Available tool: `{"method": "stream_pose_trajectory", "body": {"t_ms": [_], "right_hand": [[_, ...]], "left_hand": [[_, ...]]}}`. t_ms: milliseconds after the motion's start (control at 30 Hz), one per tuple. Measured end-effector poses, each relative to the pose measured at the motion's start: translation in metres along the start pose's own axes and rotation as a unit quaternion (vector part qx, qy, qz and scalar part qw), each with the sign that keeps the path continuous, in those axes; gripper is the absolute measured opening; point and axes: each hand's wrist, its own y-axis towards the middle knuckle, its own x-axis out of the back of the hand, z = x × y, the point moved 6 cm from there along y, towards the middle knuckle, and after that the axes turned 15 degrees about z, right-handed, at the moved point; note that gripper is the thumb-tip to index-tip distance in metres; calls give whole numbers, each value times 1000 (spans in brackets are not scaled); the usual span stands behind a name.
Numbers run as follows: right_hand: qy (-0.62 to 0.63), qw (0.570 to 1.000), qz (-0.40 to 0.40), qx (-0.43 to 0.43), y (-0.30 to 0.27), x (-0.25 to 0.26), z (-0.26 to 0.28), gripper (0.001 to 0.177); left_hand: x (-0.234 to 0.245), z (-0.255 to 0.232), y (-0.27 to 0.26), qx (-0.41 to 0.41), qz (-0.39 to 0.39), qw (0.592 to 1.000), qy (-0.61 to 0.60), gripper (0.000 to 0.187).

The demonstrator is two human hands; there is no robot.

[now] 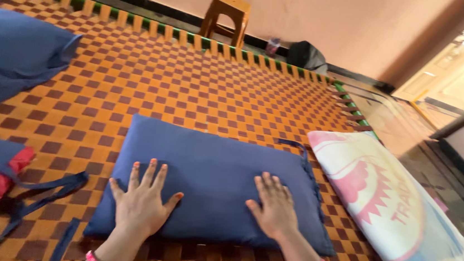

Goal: The person smooths and adjusts a blue pillow on a woven cot, then ties the pillow's corner straps together. The person repeats the smoothing and tying steps on the same pillow and later on a second blue pillow.

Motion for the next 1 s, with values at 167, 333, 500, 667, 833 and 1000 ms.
{"method": "stream_pose_trajectory", "body": {"t_ms": [167,333,500,667,833,1000], "right_hand": [[102,982,49,-149,8,-17,-106,78],[109,974,11,-199,26,10,-100,76],[87,990,-12,106,28,22,80,70],[124,952,76,270,32,13,163,85],[56,985,81,139,89,15,102,83],[46,992,120,-5,120,4,5,81]], "left_hand": [[-5,-3,1,12,17,1000,19,88],[-6,1,4,18,25,999,10,92],[-8,3,7,23,37,999,9,94],[-12,6,10,35,13,999,32,97],[-15,6,13,35,27,999,25,99],[-12,4,12,42,52,997,33,101]]}}
